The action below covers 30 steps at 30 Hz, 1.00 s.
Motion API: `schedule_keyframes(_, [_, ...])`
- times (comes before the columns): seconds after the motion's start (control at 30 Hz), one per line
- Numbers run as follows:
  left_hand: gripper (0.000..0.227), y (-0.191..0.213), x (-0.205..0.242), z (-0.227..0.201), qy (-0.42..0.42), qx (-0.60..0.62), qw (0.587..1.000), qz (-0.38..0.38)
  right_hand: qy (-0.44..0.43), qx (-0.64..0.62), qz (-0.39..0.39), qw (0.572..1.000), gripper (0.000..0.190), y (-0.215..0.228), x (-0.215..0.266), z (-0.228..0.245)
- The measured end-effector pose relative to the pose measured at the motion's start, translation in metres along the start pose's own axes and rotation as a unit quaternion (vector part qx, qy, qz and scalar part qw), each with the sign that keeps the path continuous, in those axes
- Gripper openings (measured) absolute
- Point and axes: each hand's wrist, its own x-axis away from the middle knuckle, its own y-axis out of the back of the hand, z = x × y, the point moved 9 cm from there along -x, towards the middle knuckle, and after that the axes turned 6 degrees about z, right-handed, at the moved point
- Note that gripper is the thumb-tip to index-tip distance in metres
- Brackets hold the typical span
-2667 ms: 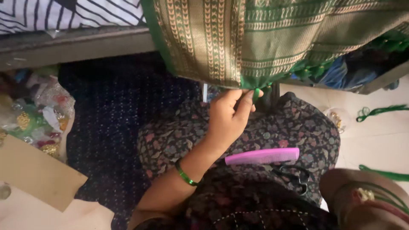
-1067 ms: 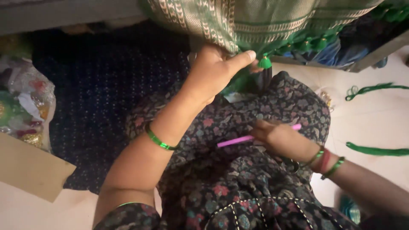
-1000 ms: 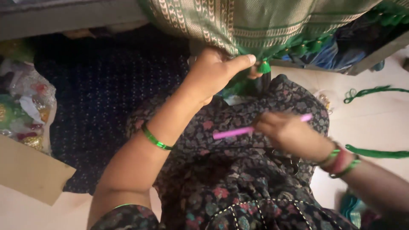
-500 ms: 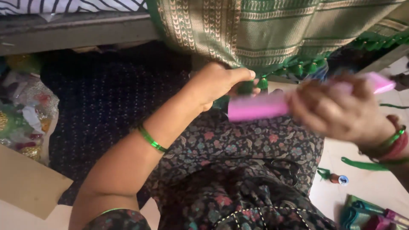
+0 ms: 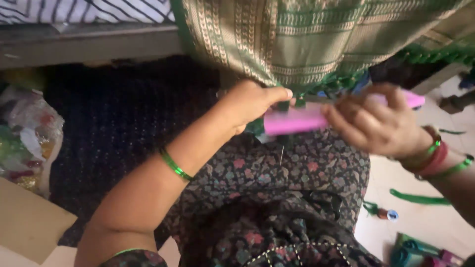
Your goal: Attaching decorative green tassels and tying knots on the edge of a green and gold sari.
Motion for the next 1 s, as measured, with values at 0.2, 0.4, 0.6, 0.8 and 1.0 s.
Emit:
schedule_keyframes(0.2, [0.028,0.005,-0.003,0.002,-0.021,-0.055,0.998,-0.017,-0.05,0.004,-0.006,0.999,0.039,-0.004,0.008,-0.011])
schedule_keyframes(0.4, [0.023,-0.003,0.003,-0.001,0.02,0.051,0.998,0.037,0.02,0.018,-0.08,0.996,0.039,0.015,-0.005,0.002])
schedule_keyframes(0.6, [0.031,0.006,-0.001,-0.002,-0.019,-0.078,0.997,-0.019,-0.056,-0.037,0.073,0.995,0.041,0.006,-0.012,-0.012])
schedule_keyframes(0.8, [0.027,0.001,0.002,0.002,-0.01,0.009,1.0,-0.013,-0.052,-0.108,0.018,0.993,0.032,0.007,0.0,0.016])
schedule_keyframes(1.0, [0.026,-0.006,0.009,0.015,-0.208,-0.026,0.976,-0.053,-0.086,-0.347,0.082,0.93,0.034,-0.034,0.028,0.123])
